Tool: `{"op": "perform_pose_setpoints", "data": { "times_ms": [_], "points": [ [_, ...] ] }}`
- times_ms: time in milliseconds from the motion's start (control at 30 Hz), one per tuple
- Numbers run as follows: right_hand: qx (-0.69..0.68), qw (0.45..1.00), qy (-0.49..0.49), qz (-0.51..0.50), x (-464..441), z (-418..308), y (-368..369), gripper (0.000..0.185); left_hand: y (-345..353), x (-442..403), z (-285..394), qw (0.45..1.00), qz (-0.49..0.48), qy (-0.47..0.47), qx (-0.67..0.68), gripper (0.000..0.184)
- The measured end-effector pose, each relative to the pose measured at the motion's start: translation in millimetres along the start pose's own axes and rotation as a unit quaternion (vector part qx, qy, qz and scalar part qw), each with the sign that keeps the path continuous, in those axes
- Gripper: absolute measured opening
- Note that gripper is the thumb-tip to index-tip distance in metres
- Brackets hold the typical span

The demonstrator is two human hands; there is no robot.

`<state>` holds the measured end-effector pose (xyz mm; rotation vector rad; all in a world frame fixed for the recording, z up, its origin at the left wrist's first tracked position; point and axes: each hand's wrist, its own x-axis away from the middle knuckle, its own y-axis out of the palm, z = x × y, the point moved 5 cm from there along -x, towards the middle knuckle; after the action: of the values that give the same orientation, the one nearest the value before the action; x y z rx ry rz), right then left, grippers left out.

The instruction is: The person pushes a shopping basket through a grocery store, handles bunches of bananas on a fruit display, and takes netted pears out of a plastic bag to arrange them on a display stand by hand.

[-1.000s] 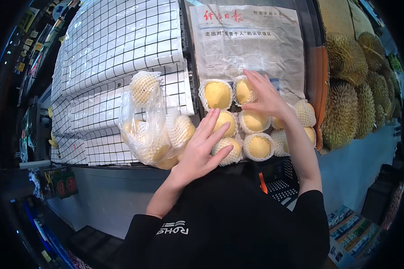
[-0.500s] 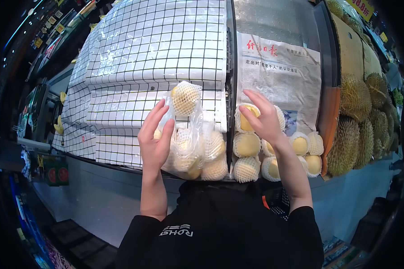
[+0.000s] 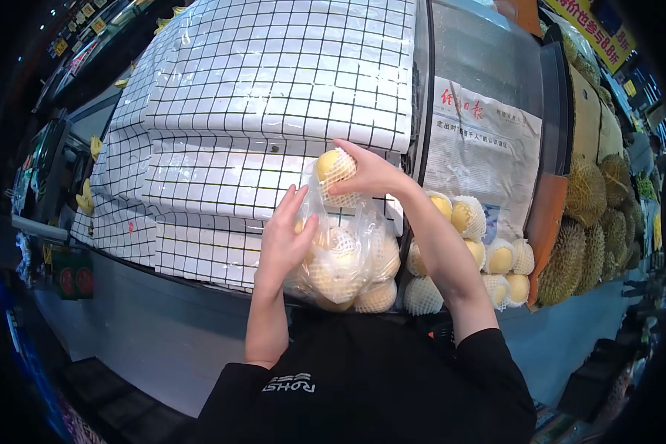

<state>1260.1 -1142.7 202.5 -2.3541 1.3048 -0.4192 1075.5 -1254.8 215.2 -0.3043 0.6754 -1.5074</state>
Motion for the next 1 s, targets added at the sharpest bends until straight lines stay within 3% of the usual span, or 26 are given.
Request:
{"op": "perform_pose_setpoints", "data": {
  "times_ms": [67,167,333,367,533,600,667,733,767,800,867,900,933,1000],
  "points": [
    [-0.017,1.0,0.008,-0.011,1.3,0.7,2.1,0.107,2.9,3.7,-9.5,1.0,-0.004,-0.012,0.02,0.052],
    [0.037,0.997,-0.063,0.021,14.5,-10.8,5.2,0.1,7.2,4.1,-17.8,1.0,0.0,-0.015,0.02,0.05],
    [0.032,0.995,-0.058,0.078,37.3,-11.4,3.7,0.105,5.5,6.6,-21.6,0.999,0.009,-0.015,0.049,0.042],
    [0.0,0.993,-0.045,0.106,42.2,-5.7,-0.3,0.105,6.0,7.6,-22.1,0.998,0.045,0.027,0.037,0.039],
    [-0.142,0.974,-0.02,0.176,54.6,0.2,-12.1,0.106,8.0,7.9,-20.1,0.997,0.042,-0.025,0.058,0.033],
    [-0.097,0.98,-0.03,0.169,58.7,-9.6,-12.8,0.104,8.6,7.7,-22.6,0.994,0.061,-0.018,0.088,0.032],
    [0.049,0.988,-0.075,0.122,61.2,-25.4,-5.7,0.1,10.9,9.2,-25.9,0.992,0.053,-0.039,0.106,0.03],
    [0.08,0.985,-0.099,0.12,61.3,-31.7,0.4,0.097,7.2,9.7,-26.2,0.982,0.104,-0.037,0.153,0.03],
    [0.1,0.986,-0.087,0.103,60.2,-32.8,4.3,0.097,-0.4,9.9,-16.9,0.985,0.138,0.04,0.098,0.03],
    [0.12,0.986,-0.074,0.085,59.4,-31.4,9.1,0.097,-5.5,10.1,-8.7,0.985,0.135,0.037,0.097,0.03],
    [0.135,0.981,-0.094,0.099,56.2,-26.6,13.5,0.095,-18.1,11.0,25.4,0.97,0.089,0.158,0.163,0.03],
    [0.15,0.978,-0.101,0.099,54.8,-26.9,15.0,0.095,-21.1,11.2,40.8,0.967,-0.003,0.179,0.18,0.035],
    [0.166,0.975,-0.108,0.101,52.9,-26.5,15.6,0.095,-23.9,9.1,48.4,0.968,-0.005,0.176,0.179,0.035],
    [0.169,0.971,-0.131,0.103,52.0,-24.2,15.9,0.097,-2.4,10.6,69.3,0.942,-0.195,0.257,0.09,0.041]
  ]
}}
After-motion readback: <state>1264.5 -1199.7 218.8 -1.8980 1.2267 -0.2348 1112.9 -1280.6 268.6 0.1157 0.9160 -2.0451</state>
